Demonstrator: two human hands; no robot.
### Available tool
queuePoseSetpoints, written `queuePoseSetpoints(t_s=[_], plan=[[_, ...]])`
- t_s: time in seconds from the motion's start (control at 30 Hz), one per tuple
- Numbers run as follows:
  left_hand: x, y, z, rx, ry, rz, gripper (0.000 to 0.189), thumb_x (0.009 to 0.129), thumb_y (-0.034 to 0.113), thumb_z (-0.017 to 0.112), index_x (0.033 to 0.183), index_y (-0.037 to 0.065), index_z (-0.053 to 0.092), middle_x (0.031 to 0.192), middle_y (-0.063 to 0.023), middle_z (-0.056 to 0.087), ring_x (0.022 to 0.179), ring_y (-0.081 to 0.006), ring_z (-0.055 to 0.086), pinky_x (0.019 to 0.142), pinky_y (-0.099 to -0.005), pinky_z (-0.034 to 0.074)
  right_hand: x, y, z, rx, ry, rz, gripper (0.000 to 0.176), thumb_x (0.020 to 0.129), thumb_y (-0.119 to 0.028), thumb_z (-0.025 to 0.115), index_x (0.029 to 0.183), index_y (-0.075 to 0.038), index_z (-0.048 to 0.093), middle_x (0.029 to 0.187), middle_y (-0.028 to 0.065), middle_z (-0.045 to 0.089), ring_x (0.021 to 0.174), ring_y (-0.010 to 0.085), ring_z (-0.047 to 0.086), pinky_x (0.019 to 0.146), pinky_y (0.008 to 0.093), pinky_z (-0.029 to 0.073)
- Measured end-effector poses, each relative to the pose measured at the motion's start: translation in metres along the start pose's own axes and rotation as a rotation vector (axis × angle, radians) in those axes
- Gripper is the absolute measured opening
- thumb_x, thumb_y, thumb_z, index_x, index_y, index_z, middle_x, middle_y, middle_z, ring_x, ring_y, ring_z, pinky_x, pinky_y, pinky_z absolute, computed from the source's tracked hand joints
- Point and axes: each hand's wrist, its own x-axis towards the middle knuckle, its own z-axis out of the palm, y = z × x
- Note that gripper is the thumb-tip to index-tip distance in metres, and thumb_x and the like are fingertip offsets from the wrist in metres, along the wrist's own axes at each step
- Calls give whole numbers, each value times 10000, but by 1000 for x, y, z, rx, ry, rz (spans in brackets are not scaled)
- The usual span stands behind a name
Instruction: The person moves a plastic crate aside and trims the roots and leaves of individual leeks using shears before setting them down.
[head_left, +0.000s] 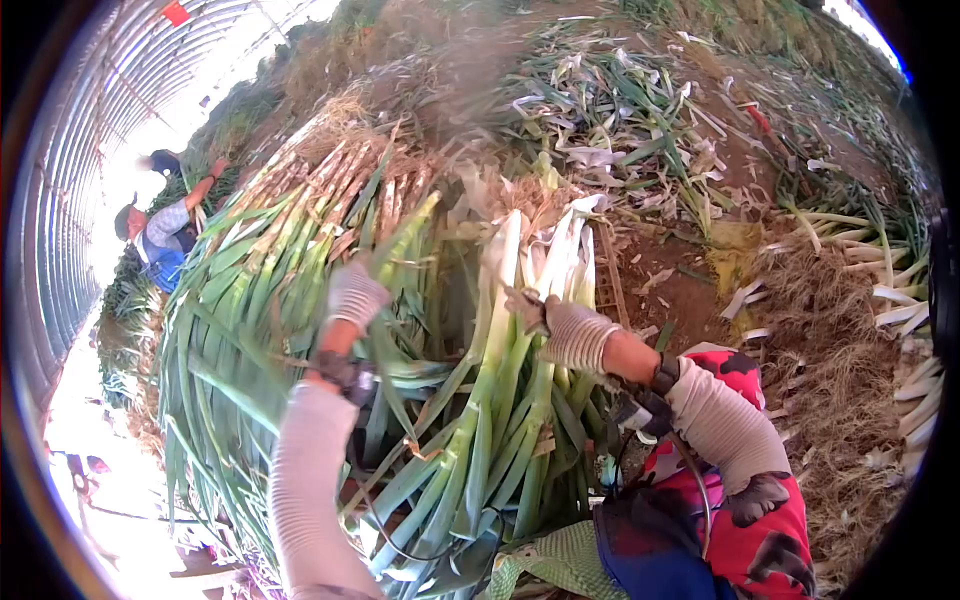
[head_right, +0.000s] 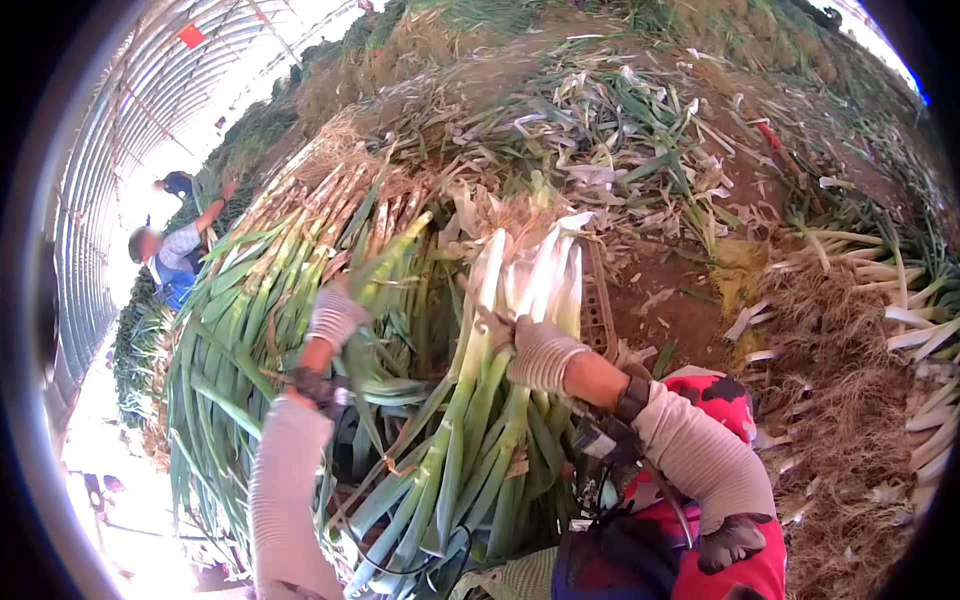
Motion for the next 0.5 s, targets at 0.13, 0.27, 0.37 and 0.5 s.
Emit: queuePoseSetpoints(t_s=[0.13, 0.27, 0.37, 0.5], plan=[[-85, -29, -126, -643, 40, -9, 645, 556, 87, 696, 1161, -37, 507, 936, -157, 644, 813, -220, 631, 741, -301, 514, -2, 4, 3, 38, 82, -53, 598, 663, -293, 766, 1005, 74, 440, 828, 237, 596, 816, 364, 604, 721, 413, 485], [-177, -29, -122, -705, 95, 58, 752, 539, 101, 726, 1221, -44, 446, 1022, -173, 618, 929, -248, 605, 829, -305, 486, -22, -15, 18, 126, 81, -109, 596, 654, -289, 765, 1005, 62, 435, 858, 256, 588, 836, 386, 590, 718, 418, 472], [-230, 2, -10, -863, 20, -20, 881, 530, 140, 758, 1308, -1, 369, 1063, -224, 590, 982, -322, 586, 883, -341, 461, -65, -24, 40, 96, 151, -150, 583, 666, -295, 751, 1006, 53, 429, 850, 270, 583, 834, 400, 585, 705, 426, 469], [-240, 64, 100, -1128, 15, -125, 883, 552, 109, 716, 1338, 8, 328, 981, -234, 607, 897, -353, 603, 824, -374, 472, -109, 0, 55, -16, 83, 3, 556, 691, -275, 713, 1006, 65, 405, 784, 261, 585, 783, 414, 596, 673, 431, 472]])
